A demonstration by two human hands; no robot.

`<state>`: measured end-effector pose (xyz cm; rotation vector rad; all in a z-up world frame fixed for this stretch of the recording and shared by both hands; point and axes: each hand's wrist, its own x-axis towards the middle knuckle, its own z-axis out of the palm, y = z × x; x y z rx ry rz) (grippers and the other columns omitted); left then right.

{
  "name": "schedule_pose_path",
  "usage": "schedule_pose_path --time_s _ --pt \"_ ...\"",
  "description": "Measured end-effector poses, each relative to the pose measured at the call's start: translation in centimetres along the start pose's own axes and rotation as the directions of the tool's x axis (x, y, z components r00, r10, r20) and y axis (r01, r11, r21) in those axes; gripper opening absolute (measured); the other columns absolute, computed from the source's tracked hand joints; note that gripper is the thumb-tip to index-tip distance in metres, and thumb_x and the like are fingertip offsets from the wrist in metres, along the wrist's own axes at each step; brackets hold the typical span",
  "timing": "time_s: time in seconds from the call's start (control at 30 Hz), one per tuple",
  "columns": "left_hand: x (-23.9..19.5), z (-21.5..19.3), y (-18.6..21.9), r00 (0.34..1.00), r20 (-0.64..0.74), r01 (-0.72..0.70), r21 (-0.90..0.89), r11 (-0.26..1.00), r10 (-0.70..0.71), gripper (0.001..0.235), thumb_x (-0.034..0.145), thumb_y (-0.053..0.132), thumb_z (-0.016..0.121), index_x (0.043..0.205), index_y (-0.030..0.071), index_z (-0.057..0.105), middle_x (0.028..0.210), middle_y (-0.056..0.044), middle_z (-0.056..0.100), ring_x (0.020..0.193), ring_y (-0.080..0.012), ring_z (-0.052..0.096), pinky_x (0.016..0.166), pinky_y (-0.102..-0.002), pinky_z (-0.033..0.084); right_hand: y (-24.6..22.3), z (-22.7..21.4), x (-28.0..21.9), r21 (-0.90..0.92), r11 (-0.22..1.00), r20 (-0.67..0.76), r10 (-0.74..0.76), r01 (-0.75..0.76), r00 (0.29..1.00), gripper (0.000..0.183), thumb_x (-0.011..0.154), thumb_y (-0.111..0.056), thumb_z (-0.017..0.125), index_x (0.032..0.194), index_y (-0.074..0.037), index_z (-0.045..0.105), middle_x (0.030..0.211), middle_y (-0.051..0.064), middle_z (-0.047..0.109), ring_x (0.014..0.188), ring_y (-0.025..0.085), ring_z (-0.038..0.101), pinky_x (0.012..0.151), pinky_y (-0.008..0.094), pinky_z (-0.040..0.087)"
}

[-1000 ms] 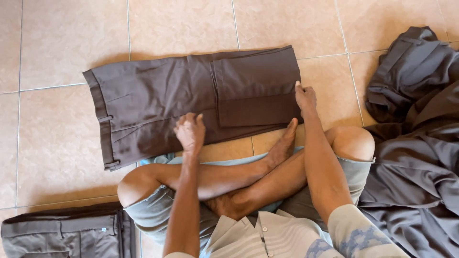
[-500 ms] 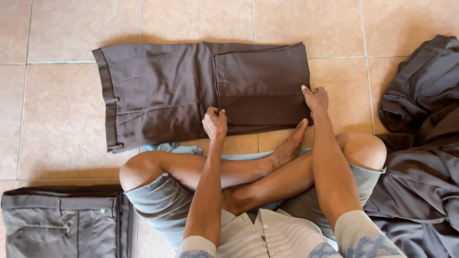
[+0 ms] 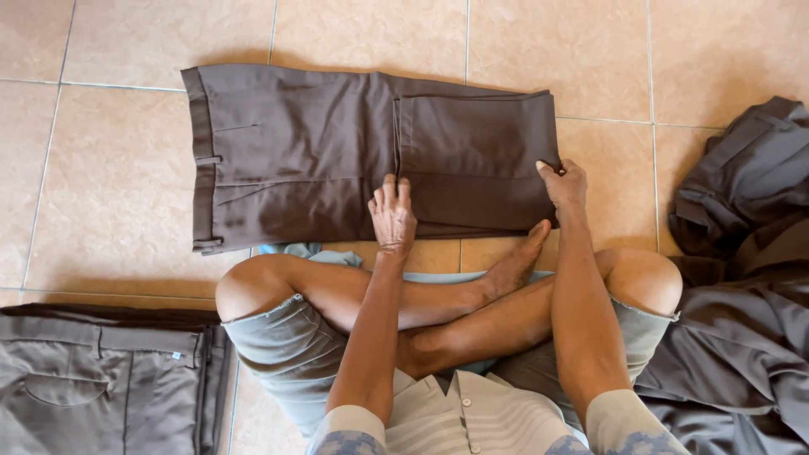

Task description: The person sits cross-legged on a tiled floor and folds a pair of brown trousers by hand. They smooth the fabric, fold the legs together, and then fold the garment into a compact rectangular shape.

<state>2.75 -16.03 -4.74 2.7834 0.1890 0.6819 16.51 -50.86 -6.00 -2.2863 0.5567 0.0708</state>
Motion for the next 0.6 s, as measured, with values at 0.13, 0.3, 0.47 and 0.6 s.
schedule_pose_path --time_s 0.13,0.3,0.47,0.6 --pt "-1.1 1.8 -1.2 0.991 0.092 0.108 -0.098 0.989 -0.099 0.03 0.089 0.02 0.068 0.119 0.018 0.063 0.128 -0.007 0.057 0.107 -0.0322 0.058 0.081 -0.046 0.053 -0.3 0.5 1.7 -0.011 0.998 -0.04 -0.07 0.069 0.997 0.029 0.09 -0.038 0.077 0.103 -0.013 0.073 0.089 0.011 0.07 0.088 0.028 0.068 0.07 0.042 0.053" --pt "-0.7 1.8 -1.9 0.939 0.258 0.294 -0.269 0.917 -0.226 0.027 0.087 0.022 0.073 0.113 0.023 0.065 0.126 0.004 0.056 0.11 -0.0301 0.058 0.087 -0.045 0.053 -3.7 0.4 1.3 0.117 0.977 -0.133 -0.163 0.179 0.978 0.02 0.088 -0.027 0.079 0.097 -0.011 0.074 0.086 0.012 0.066 0.081 0.022 0.063 0.063 0.039 0.052" --pt "-1.3 3.2 -2.0 0.94 0.214 0.318 -0.261 0.911 -0.267 0.04 0.085 0.024 0.076 0.122 0.024 0.061 0.132 0.0 0.058 0.111 -0.031 0.06 0.089 -0.045 0.054 -3.3 0.3 2.1 0.025 0.984 -0.133 -0.17 0.174 0.976 0.019 0.087 -0.03 0.08 0.095 -0.014 0.074 0.082 0.01 0.068 0.076 0.022 0.066 0.058 0.038 0.052" --pt "-0.6 5.1 -2.8 0.893 0.18 0.45 -0.325 0.832 -0.413 0.045 0.089 0.031 0.074 0.128 0.016 0.056 0.113 -0.014 0.063 0.098 -0.0396 0.064 0.084 -0.049 0.055 -1.6 -1.0 1.0 -0.17 0.979 -0.03 -0.116 0.109 0.993 0.044 0.093 -0.046 0.076 0.115 -0.008 0.073 0.098 0.017 0.072 0.094 0.034 0.07 0.068 0.045 0.056"
